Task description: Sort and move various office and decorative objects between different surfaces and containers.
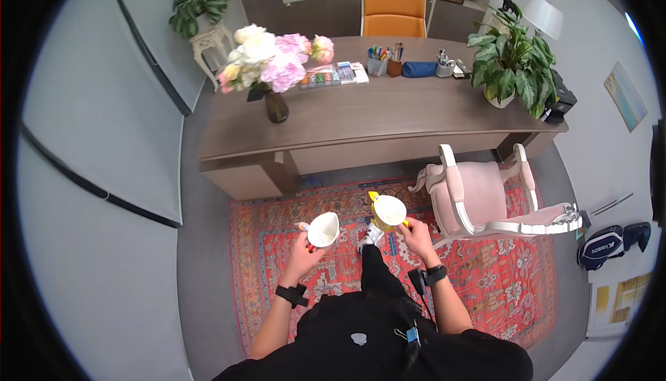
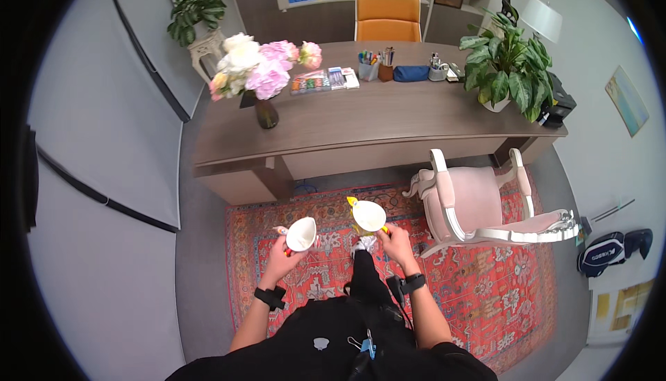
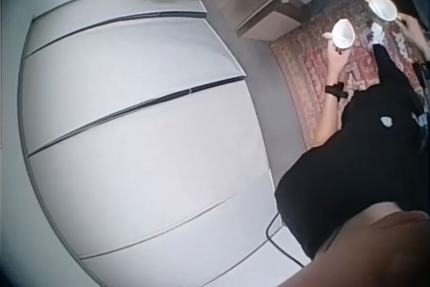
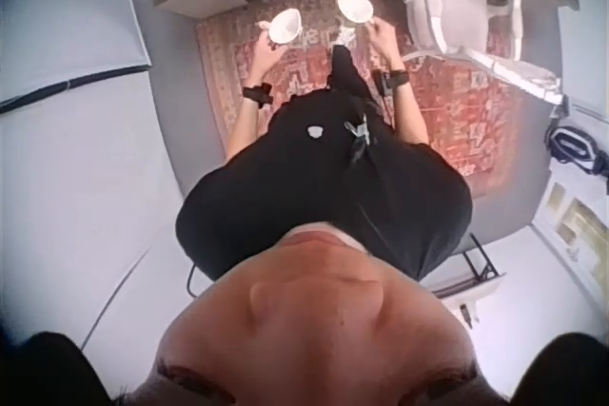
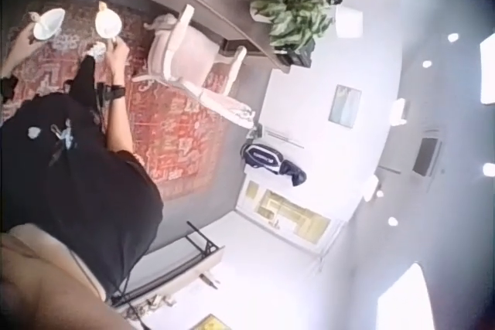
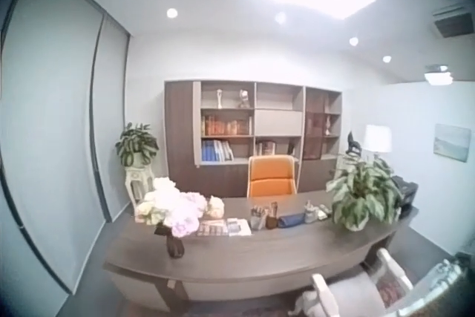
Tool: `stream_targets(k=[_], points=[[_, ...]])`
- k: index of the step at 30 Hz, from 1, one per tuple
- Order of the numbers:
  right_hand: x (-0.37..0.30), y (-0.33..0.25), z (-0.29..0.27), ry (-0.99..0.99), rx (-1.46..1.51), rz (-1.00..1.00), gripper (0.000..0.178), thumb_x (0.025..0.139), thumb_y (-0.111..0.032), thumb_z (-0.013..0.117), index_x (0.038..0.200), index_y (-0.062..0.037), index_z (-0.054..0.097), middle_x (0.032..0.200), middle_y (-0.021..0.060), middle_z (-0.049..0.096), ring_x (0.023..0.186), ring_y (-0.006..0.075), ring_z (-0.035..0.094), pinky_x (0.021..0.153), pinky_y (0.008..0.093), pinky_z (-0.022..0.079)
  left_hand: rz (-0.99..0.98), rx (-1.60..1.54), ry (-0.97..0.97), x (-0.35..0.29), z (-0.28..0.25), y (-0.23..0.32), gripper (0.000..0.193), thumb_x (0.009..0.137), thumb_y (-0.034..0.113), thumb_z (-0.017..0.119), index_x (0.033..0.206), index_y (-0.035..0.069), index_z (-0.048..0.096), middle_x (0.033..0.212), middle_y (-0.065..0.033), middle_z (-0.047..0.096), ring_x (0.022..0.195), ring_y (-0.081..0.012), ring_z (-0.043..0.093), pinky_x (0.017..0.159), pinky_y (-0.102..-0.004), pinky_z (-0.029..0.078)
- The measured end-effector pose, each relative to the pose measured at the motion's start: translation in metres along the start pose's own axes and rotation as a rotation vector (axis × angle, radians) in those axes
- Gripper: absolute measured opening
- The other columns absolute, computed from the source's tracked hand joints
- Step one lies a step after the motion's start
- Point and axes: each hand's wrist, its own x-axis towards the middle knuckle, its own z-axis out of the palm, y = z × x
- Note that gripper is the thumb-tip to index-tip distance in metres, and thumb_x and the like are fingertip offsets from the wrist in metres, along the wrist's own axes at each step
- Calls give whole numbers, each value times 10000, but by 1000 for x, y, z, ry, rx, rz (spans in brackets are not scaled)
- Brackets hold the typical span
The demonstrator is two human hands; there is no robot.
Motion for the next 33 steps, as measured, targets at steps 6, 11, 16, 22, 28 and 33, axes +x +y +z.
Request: stream_targets(k=[6, 11, 16, 22, 28, 33], points=[[140, 5, -22, 154, 48, -103, 166, 817, -137, 568, 916, -15, 622, 724, 185, 606, 626, 276, 606, 579, 319, 453, 98, -148, -62, 158, 24, 23, 404, 746, 71, 687, 1079, -11, 474, 1004, -82, 614, 938, -124, 589, 787, -261, 470], [260, 3, -20, 111, 129, -16, 155, 825, -161, 578, 887, -32, 636, 618, 121, 597, 535, 163, 592, 518, 296, 443, 158, -241, -22, 286, 55, 26, 436, 747, 80, 691, 1109, -9, 466, 1052, -78, 596, 968, -141, 577, 838, -278, 456], [363, 38, 11, 78, 246, 206, 186, 861, -172, 577, 924, -4, 627, 619, 12, 583, 529, 75, 577, 479, 231, 459, 111, -55, 189, 379, 96, 32, 466, 720, 127, 716, 1098, -5, 478, 994, -86, 618, 929, -122, 586, 802, -273, 465], [438, 60, 49, 107, 531, 367, 187, 841, -143, 606, 946, 7, 642, 683, 2, 601, 578, 72, 599, 526, 215, 497, 75, 93, 271, 468, 107, -28, 531, 713, 178, 727, 1142, 17, 457, 974, -77, 614, 842, -136, 594, 650, -271, 498], [466, 86, 54, 164, 500, 500, 170, 814, -126, 639, 934, -6, 656, 687, -6, 611, 584, 67, 603, 529, 193, 471, -42, 24, 195, 519, 125, -33, 536, 717, 191, 719, 1147, 15, 452, 939, -78, 626, 810, -149, 603, 597, -280, 503], [483, 106, 71, 213, 641, 535, 164, 824, -111, 628, 937, 7, 649, 716, 18, 624, 603, 73, 603, 543, 200, 489, 74, 174, 221, 537, 126, -20, 481, 723, 147, 682, 1141, 48, 465, 887, -126, 634, 821, -270, 621, 739, -351, 472]])
